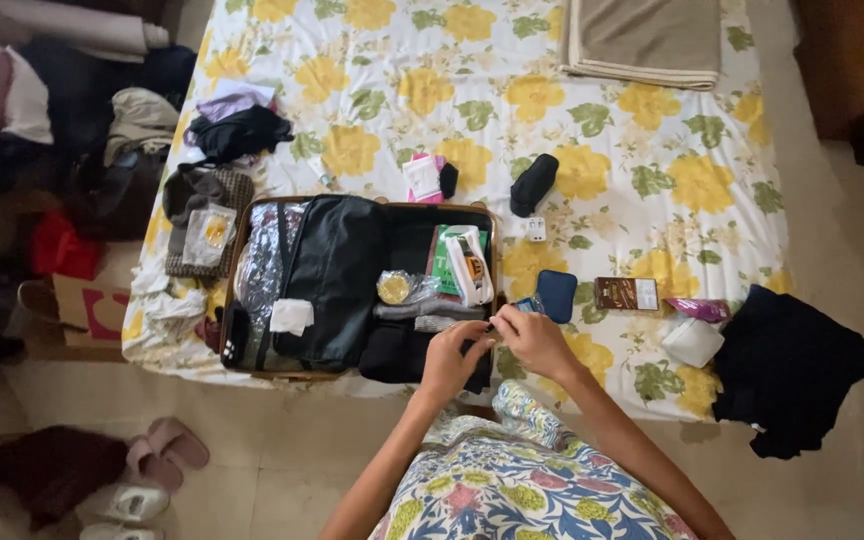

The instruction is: The person packs a suitcase on a bed, placing items like a hair tool, a book, and containers inside, then closes a small pouch and puts socks and other small items into the suitcase.

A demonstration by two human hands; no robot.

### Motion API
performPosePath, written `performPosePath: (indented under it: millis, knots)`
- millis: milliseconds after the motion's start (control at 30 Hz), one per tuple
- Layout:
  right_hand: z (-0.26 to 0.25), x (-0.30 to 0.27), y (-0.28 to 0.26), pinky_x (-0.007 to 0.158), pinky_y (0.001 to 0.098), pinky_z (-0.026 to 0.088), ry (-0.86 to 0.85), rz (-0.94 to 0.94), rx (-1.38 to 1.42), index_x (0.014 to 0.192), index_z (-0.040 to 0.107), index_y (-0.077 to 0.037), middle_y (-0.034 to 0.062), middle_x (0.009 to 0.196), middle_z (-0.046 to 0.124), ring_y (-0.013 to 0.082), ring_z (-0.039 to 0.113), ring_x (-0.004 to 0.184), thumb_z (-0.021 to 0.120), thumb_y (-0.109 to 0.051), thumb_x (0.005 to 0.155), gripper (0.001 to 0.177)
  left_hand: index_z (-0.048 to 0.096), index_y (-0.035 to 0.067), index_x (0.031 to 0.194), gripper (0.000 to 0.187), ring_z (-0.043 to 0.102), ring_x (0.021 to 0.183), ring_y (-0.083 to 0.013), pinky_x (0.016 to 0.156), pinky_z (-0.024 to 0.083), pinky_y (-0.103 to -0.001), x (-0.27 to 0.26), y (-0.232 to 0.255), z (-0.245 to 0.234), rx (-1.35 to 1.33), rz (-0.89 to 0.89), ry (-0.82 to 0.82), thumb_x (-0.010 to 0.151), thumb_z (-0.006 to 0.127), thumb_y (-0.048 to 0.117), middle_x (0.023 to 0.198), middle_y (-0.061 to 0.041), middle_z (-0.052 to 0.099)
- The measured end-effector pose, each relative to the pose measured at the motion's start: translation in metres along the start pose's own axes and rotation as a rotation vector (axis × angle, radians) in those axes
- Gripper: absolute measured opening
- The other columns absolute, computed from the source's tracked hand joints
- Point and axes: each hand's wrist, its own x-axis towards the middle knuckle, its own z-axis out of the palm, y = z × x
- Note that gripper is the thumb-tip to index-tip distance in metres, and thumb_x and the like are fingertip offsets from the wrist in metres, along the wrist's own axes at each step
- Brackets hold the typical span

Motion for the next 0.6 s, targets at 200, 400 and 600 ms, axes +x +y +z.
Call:
performPosePath:
  millis: [200, 400, 600]
  knots:
    - [-0.004, -0.001, 0.009, 0.067, 0.0544, 0.055, -0.042, -0.024, -0.081, 0.091, 0.060, -0.019, 0.0158, 0.070, 0.069, 0.0424, 0.070, 0.075, 0.049, -0.039, 0.104, 0.026, 0.073, 0.020, 0.097, 0.009, 0.074, 0.077, -0.0239, 0.069, 0.058, -0.034, -0.002, -0.007, 0.007, 0.227, 0.102, 0.076, 0.089, 0.078, 0.022, 0.085, 0.001, 0.073]
    - [-0.001, 0.012, 0.039, 0.068, 0.0533, 0.054, 0.013, 0.113, -0.119, 0.088, 0.062, -0.019, 0.0124, 0.069, 0.070, 0.0408, 0.071, 0.076, 0.050, -0.045, 0.103, 0.032, 0.068, 0.018, 0.094, 0.008, 0.073, 0.078, -0.0297, 0.069, 0.057, -0.039, -0.005, 0.007, -0.006, 0.175, 0.060, 0.080, 0.092, 0.073, 0.024, 0.083, -0.002, 0.069]
    - [-0.011, 0.021, 0.026, 0.071, 0.0516, 0.057, 0.058, 0.041, -0.153, 0.090, 0.064, -0.021, 0.0099, 0.066, 0.070, 0.0384, 0.072, 0.075, 0.052, -0.044, 0.103, 0.029, 0.068, 0.012, 0.087, 0.012, 0.072, 0.088, -0.0370, 0.076, 0.058, -0.043, -0.006, 0.029, -0.018, -0.137, -0.002, 0.084, 0.086, 0.079, 0.016, 0.096, -0.006, 0.073]
